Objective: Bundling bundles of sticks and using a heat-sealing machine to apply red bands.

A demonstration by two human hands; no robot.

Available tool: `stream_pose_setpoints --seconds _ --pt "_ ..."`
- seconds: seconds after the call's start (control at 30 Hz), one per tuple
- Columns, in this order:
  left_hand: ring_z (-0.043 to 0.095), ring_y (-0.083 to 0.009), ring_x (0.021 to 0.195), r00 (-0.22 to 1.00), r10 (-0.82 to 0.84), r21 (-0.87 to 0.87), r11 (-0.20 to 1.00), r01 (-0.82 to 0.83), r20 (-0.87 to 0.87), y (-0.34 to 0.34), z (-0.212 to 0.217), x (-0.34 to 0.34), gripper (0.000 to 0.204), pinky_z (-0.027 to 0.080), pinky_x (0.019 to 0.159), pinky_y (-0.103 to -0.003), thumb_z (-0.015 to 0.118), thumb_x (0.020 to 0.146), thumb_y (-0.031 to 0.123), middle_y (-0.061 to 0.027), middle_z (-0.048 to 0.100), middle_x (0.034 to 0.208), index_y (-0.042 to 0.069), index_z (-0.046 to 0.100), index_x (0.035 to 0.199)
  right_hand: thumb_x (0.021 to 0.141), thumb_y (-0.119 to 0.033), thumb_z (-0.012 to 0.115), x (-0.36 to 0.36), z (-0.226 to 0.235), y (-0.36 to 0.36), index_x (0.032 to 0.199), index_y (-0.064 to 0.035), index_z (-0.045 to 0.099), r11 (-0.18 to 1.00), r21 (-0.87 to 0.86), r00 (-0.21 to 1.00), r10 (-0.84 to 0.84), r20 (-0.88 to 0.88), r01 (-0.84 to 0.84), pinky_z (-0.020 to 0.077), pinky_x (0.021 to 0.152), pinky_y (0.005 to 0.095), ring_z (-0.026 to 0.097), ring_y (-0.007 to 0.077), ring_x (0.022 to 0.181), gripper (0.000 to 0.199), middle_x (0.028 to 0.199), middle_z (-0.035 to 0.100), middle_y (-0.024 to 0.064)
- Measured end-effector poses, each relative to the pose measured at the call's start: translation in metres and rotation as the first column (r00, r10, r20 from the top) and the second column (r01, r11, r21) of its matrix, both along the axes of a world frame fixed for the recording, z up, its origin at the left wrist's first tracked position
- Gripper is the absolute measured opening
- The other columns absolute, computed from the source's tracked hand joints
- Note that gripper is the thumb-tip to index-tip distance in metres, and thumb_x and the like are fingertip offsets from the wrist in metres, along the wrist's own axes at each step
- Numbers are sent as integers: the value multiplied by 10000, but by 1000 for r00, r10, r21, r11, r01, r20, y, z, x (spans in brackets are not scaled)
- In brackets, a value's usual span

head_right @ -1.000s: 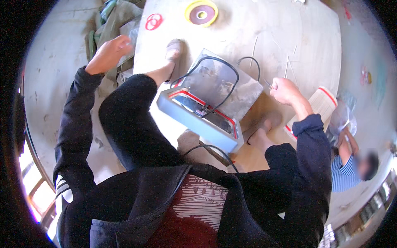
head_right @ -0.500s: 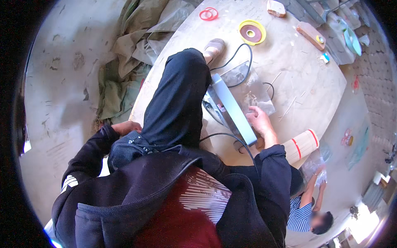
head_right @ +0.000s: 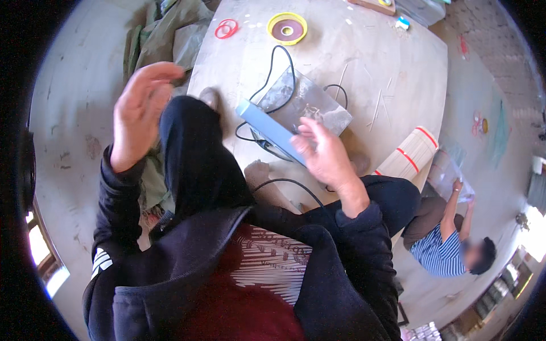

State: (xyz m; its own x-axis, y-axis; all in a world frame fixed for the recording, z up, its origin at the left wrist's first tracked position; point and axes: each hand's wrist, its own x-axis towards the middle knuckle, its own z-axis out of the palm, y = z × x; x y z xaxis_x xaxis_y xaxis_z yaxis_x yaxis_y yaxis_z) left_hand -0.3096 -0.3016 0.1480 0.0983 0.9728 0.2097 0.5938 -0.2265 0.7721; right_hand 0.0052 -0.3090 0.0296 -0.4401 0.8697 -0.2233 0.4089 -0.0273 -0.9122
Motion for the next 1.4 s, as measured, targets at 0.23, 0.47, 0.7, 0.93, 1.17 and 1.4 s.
stream_pose_setpoints --seconds 0.23,0.47,0.7,0.93,1.17,1.4 --pt "515 -314 1096 606 -642 -202 746 634 -470 39 -89 91 647 401 941 -437 706 689 183 -155 544 1138 25 425 1250 758 -225 640 -40 -22 3 1034 6 492 937 254 923 139 359 -239 460 680 431 562 326 788 389 853 559 158" --pt "604 -228 856 639 -727 -429 675 601 -249 62 -139 100 410 453 858 -355 594 708 133 -78 626 889 8 552 1096 750 -145 533 -38 -25 22 874 -25 544 937 -21 878 336 341 -350 434 596 371 547 242 709 172 776 534 94" --pt "598 -223 838 562 -779 -416 625 661 -278 78 -144 95 386 418 899 -335 527 769 170 -99 618 836 -23 539 1102 734 -151 561 -43 -28 36 857 -32 554 936 -165 901 346 260 -312 423 560 375 540 236 675 171 745 522 78" --pt "608 -212 873 638 -728 -379 680 627 -252 81 -136 94 388 466 834 -317 582 736 164 -106 629 916 -11 563 1082 787 -148 540 -52 -23 27 853 -55 555 973 -69 894 231 385 -221 437 562 387 539 254 662 115 750 534 86" --pt "574 -197 827 650 -730 -389 673 629 -212 75 -137 93 345 438 813 -307 560 750 177 -58 605 862 0 552 1046 809 -166 537 -58 -18 25 929 -72 580 942 -257 794 323 514 -217 422 709 421 556 283 797 158 830 577 89" --pt "554 -207 730 631 -732 -449 669 593 -258 64 -140 94 282 417 702 -326 525 813 199 -55 568 736 13 524 1024 756 -135 591 -87 1 35 894 -77 615 944 -329 641 247 727 9 342 867 423 533 273 923 152 909 573 99"
